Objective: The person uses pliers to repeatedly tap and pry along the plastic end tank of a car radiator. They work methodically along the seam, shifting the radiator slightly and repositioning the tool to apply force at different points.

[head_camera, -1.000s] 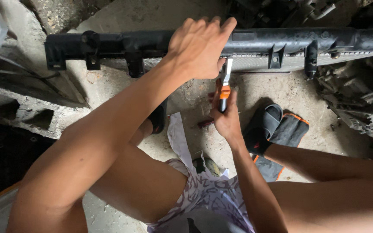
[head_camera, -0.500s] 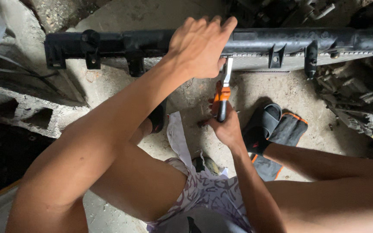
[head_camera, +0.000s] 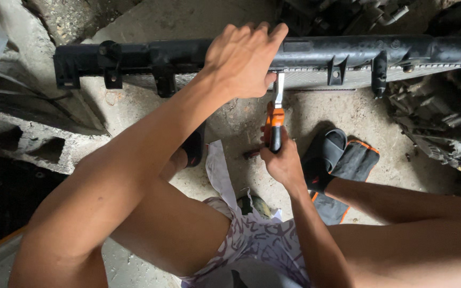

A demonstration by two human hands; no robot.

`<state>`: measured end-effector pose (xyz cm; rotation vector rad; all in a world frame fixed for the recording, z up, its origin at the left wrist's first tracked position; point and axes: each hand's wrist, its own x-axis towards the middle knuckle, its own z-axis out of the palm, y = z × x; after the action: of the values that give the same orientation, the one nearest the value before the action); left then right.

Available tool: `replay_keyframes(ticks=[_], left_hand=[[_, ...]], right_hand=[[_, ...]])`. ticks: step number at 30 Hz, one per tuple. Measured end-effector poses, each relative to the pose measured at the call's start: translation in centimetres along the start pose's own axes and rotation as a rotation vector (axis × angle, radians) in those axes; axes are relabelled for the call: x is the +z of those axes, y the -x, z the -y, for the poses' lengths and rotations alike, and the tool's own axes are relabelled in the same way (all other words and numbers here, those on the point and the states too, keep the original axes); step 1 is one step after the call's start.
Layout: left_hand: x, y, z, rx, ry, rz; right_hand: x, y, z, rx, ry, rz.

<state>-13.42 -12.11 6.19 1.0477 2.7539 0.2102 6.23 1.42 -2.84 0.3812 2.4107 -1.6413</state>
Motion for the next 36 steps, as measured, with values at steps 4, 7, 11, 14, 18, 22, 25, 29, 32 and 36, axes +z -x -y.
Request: replay_keyframes(ticks=[4,7,11,14,18,22,25,29,32,36], left_hand=[[0.1,0.2,-0.1,-0.014,0.015,-0.011],[0.1,0.3,0.0,0.022,-0.001,-0.107],[0.0,-0.1,0.0,-0.012,0.013,0.015],[0.0,-0.1,0.0,-0.012,-0.013,0.035],[0.0,-0.2,-0.1,-0.017,-0.027,0.052],[0.1,-0.1,-0.1,0.007,-0.03,-0.014],[0.1,-0.2,-0.1,-0.018,-0.015,0.057],[0.2,0.0,0.0,0.003,-0.011,-0.014],[0.4,0.1,0.0,0.007,-0.018,-0.03],[0.5,-0.2,0.0,-0.011,-0.016,0.008]], right_hand=[[-0.1,-0.1,0.3,0.001,0.044,-0.009],[0.0,-0.3,0.4,-0.007,0.106,-0.011],[0.2,-0.6,0.0,0.039,0.115,-0.004],[0.4,-0.9,-0.6,-0.072,0.058,-0.023],[0.7,-1.2,-1.6,-0.089,0.051,-0.022],[0.9,-1.5,-2.2,-0.043,-0.002,-0.017],[1.1,-1.8,-2.4,-0.016,-0.017,-0.011],[1.4,-2.1,-2.5,-0.027,-0.026,-0.023],[1.5,-2.2,-2.5,0.016,-0.03,-0.012],[1.4,-2.2,-2.7,-0.039,0.007,-0.019]])
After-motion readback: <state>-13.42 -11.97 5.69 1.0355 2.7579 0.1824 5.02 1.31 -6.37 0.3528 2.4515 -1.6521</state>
